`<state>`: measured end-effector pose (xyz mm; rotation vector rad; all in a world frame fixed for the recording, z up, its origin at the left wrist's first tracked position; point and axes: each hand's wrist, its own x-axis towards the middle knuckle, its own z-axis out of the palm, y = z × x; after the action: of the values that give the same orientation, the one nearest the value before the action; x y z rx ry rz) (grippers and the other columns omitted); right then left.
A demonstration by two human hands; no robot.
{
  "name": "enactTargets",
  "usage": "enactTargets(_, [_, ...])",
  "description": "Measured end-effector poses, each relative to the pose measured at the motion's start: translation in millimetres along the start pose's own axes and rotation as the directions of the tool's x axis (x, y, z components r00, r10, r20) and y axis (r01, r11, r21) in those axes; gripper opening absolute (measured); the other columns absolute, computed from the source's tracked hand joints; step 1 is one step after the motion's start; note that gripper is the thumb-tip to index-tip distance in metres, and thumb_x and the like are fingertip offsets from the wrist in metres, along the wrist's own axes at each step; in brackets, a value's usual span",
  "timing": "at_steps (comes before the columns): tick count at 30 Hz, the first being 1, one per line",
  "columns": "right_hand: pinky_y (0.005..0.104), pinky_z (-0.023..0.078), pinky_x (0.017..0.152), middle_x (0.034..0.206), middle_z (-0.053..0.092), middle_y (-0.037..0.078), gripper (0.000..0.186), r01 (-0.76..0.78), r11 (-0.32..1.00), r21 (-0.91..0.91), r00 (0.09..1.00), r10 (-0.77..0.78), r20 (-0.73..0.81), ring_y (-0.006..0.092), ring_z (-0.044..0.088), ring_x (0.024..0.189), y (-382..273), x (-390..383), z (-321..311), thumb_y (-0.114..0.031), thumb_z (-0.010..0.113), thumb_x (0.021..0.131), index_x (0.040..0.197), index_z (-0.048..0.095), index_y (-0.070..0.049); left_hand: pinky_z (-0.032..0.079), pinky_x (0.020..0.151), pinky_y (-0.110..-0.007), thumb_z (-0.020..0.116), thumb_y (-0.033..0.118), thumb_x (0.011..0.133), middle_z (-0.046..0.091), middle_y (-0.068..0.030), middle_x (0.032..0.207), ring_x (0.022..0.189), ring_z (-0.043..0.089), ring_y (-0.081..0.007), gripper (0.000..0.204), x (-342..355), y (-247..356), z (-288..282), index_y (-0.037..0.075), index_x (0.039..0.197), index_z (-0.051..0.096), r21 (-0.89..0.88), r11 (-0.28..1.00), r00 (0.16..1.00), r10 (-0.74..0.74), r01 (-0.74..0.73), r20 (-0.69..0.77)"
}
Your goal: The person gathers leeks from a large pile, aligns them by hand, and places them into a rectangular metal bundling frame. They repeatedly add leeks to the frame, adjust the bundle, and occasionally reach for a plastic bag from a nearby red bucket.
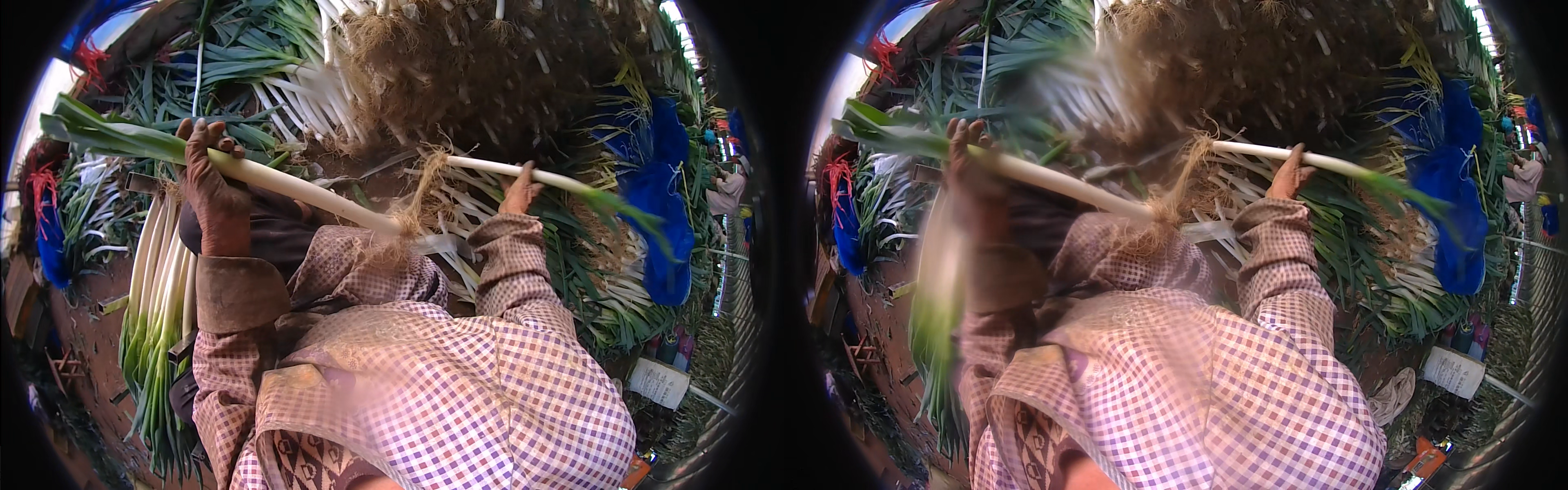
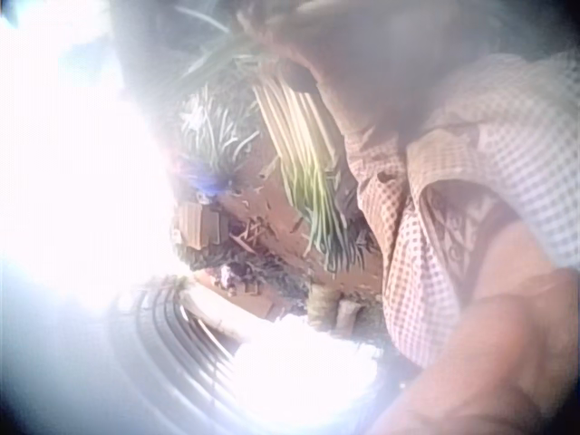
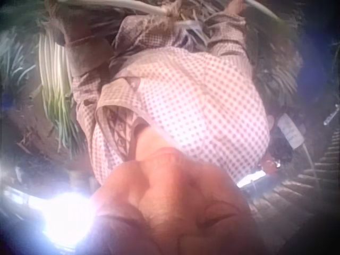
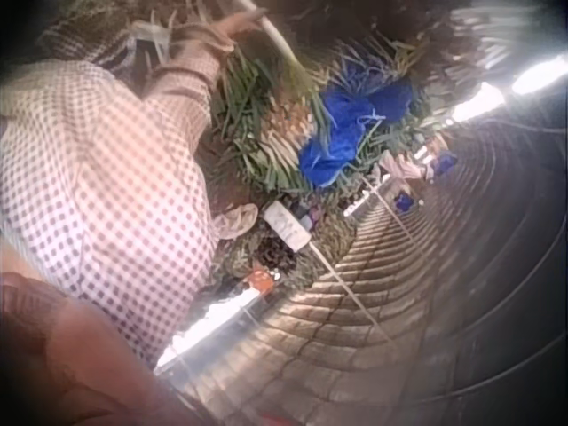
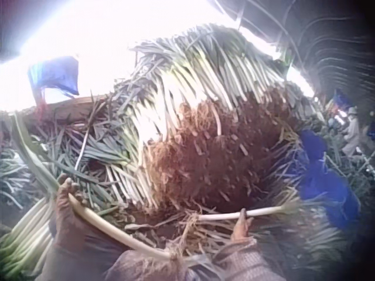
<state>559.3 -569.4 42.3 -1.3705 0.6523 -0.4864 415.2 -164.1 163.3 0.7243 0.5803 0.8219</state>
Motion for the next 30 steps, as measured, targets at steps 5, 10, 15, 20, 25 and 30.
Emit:
enactTargets(5, [0.0371, 0.050, 0.086, 0.127, 0.052, 0.014, 0.050, -0.138, 0.888, -0.438, 0.834, 0.343, 0.432, 0.0227, 0.055, 0.110, 25, -57, 6, -0.030, 0.057, 0.095, 0.136, 0.043, -0.005, 0.043, 0.050, -0.026, 0.064, 0.012, 0.089, 0.061, -0.0082, 0.081, 0.060, 0.052, -0.0126, 0.034, -1, 26, -8, 0.014, 0.119, 0.047, -0.013, 0.988, 0.985, 0.151, -0.152, -0.082])
enactTargets(10, [0.0295, 0.046, 0.089, 0.111, 0.063, 0.008, 0.038, 0.351, 0.936, -0.038, 0.036, 0.028, 0.999, 0.0177, 0.057, 0.103, -82, -212, 111, -0.023, 0.058, 0.095, 0.127, 0.052, -0.003, 0.043, 0.049, -0.025, 0.067, 0.012, 0.088, 0.057, -0.0051, 0.077, 0.057, 0.050, -0.0122, 0.036, 6, 59, -27, 0.015, 0.118, 0.047, -0.081, 0.963, 0.954, 0.242, -0.259, -0.176])
enactTargets(15, [0.0345, 0.053, 0.077, 0.107, 0.064, 0.016, 0.041, 0.539, 0.673, 0.507, -0.496, -0.232, 0.837, 0.0308, 0.066, 0.091, -81, -322, 159, -0.012, 0.067, 0.084, 0.124, 0.056, -0.008, 0.045, 0.049, -0.026, 0.067, 0.012, 0.086, 0.054, -0.0005, 0.078, 0.062, 0.052, -0.0118, 0.031, 8, 151, -65, 0.014, 0.111, 0.049, 0.033, 0.829, 0.789, 0.542, -0.558, -0.290])
enactTargets(20, [0.0351, 0.052, 0.071, 0.100, 0.064, 0.015, 0.037, 0.187, 0.640, 0.745, -0.789, -0.353, 0.502, 0.0323, 0.064, 0.084, -82, -438, 224, -0.012, 0.061, 0.088, 0.123, 0.054, -0.006, 0.051, 0.070, -0.034, 0.069, 0.030, 0.084, 0.059, -0.0033, 0.087, 0.076, 0.058, -0.0175, 0.034, -62, 290, -173, 0.011, 0.108, 0.054, 0.106, 0.642, 0.575, 0.739, -0.760, -0.350])
enactTargets(25, [0.0420, 0.047, 0.082, 0.103, 0.063, 0.014, 0.031, 0.243, 0.580, 0.777, -0.911, -0.138, 0.389, 0.0335, 0.059, 0.096, -3, -530, 261, -0.027, 0.052, 0.094, 0.120, 0.058, -0.012, 0.051, 0.077, -0.038, 0.069, 0.036, 0.083, 0.061, -0.0073, 0.106, 0.096, 0.059, -0.0189, 0.041, -132, 303, -308, 0.008, 0.111, 0.056, 0.414, 0.760, 0.376, 0.622, -0.500, -0.687])
enactTargets(30, [0.0478, 0.041, 0.089, 0.111, 0.058, 0.017, 0.030, 0.550, 0.264, 0.793, -0.816, 0.373, 0.442, 0.0359, 0.055, 0.105, 127, -524, 300, -0.030, 0.044, 0.096, 0.124, 0.055, -0.024, 0.051, 0.070, -0.029, 0.067, 0.023, 0.085, 0.067, -0.0089, 0.093, 0.081, 0.065, -0.0193, 0.035, -168, 256, -352, 0.000, 0.111, 0.061, 0.751, 0.448, 0.725, 0.273, 0.486, -0.632])
